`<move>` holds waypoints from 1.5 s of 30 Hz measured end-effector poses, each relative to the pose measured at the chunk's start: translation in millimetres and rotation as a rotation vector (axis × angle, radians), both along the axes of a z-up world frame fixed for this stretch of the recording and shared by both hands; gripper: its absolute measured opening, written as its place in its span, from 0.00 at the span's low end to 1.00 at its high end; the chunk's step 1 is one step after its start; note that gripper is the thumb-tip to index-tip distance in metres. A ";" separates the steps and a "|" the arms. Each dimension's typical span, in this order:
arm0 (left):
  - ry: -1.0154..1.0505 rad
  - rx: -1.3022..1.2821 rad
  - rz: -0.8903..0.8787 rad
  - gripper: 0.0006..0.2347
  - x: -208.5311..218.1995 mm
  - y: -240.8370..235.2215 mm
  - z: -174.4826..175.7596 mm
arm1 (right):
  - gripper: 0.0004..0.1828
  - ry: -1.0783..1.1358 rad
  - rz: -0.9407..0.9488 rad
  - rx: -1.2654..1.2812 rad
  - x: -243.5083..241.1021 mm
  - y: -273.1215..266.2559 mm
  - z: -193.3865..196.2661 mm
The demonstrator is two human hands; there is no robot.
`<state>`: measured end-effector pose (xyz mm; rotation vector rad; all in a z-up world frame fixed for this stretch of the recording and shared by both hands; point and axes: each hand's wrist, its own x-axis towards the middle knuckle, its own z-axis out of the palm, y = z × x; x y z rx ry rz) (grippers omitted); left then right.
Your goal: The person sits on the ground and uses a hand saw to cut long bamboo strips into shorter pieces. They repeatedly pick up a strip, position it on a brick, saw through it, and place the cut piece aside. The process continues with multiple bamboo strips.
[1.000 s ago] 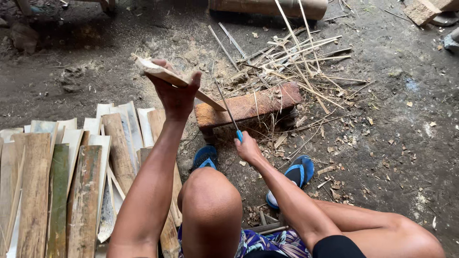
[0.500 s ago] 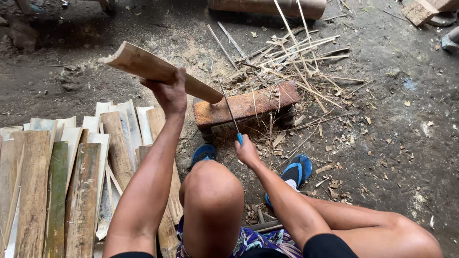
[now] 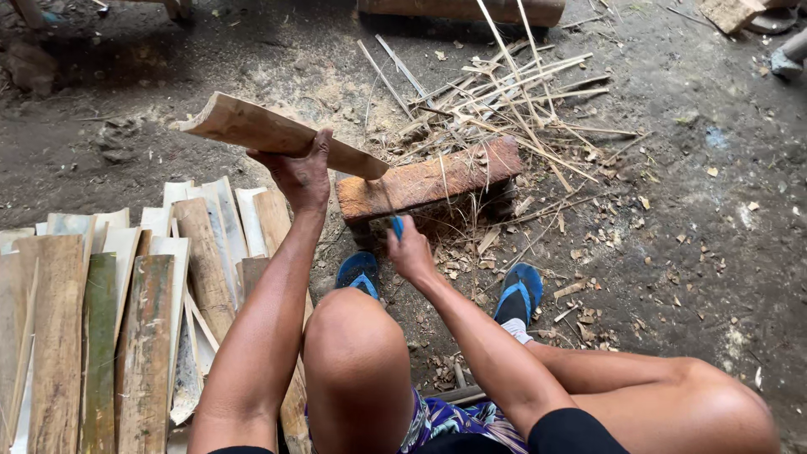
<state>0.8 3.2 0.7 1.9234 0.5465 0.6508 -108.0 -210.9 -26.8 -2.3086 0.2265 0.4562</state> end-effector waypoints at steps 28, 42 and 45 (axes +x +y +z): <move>0.556 0.307 -0.759 0.47 -75.6 28.6 49.5 | 0.17 0.135 0.028 -0.047 -30.2 -73.4 -61.1; 0.958 -0.883 -0.741 0.15 -87.7 24.6 -68.6 | 0.21 -0.358 0.235 0.084 -1.0 2.4 15.7; 0.912 -0.908 -0.722 0.15 -86.5 19.5 -71.6 | 0.19 -0.376 0.250 0.081 4.8 9.3 -0.2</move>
